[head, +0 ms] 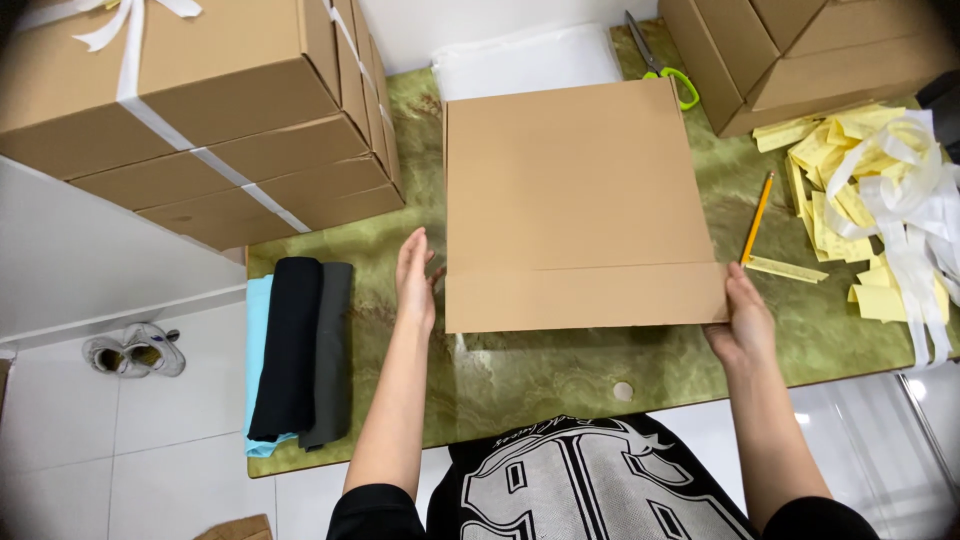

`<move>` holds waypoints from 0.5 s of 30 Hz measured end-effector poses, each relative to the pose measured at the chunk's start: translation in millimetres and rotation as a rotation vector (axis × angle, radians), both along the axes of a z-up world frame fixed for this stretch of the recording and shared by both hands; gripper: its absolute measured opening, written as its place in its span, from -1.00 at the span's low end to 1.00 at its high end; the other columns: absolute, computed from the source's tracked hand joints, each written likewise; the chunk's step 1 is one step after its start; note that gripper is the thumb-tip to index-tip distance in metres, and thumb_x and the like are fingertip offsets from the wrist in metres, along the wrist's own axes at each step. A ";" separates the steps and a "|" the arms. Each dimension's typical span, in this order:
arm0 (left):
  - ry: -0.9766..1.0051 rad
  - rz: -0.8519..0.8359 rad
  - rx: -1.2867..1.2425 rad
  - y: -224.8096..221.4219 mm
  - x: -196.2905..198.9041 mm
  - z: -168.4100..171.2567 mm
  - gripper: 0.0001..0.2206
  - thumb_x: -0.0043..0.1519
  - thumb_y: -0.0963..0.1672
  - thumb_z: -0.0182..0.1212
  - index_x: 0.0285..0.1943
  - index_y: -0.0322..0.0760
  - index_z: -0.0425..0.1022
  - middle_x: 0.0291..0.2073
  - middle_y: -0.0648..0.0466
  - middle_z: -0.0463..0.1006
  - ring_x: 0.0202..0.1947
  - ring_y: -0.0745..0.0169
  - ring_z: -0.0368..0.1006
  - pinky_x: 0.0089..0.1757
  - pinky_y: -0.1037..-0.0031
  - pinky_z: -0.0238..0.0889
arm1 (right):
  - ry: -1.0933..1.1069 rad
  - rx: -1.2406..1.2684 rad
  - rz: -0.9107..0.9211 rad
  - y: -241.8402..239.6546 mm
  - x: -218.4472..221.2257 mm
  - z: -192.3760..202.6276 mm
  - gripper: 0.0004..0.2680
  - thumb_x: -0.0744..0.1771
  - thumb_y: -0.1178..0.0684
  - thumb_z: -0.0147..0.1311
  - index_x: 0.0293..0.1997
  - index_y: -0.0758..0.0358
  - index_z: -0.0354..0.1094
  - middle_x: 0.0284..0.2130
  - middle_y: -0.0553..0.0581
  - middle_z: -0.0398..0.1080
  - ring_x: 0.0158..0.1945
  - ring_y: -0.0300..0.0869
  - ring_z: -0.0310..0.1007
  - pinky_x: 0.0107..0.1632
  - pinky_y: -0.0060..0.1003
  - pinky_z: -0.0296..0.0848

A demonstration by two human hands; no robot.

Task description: The person places a rolled yellow item into a clear plastic bag, seals it, and then puts it into a cardboard box. They close the box and tie it with a white ribbon.

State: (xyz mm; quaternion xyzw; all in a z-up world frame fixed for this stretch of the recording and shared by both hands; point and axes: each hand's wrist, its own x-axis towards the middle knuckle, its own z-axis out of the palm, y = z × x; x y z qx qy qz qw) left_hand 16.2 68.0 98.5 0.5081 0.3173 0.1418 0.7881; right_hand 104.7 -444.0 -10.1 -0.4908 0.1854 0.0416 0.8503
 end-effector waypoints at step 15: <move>0.164 -0.226 0.088 -25.8 -11.4 23.0 -0.26 0.31 0.07 0.35 0.65 -0.10 0.12 0.56 -0.23 0.14 0.58 -0.26 0.04 0.40 -0.05 0.05 | 0.052 -0.545 0.100 75.4 11.9 92.4 -0.69 0.54 -0.09 -0.09 0.45 0.20 0.28 0.36 0.43 0.27 0.45 0.26 0.19 0.39 0.31 0.16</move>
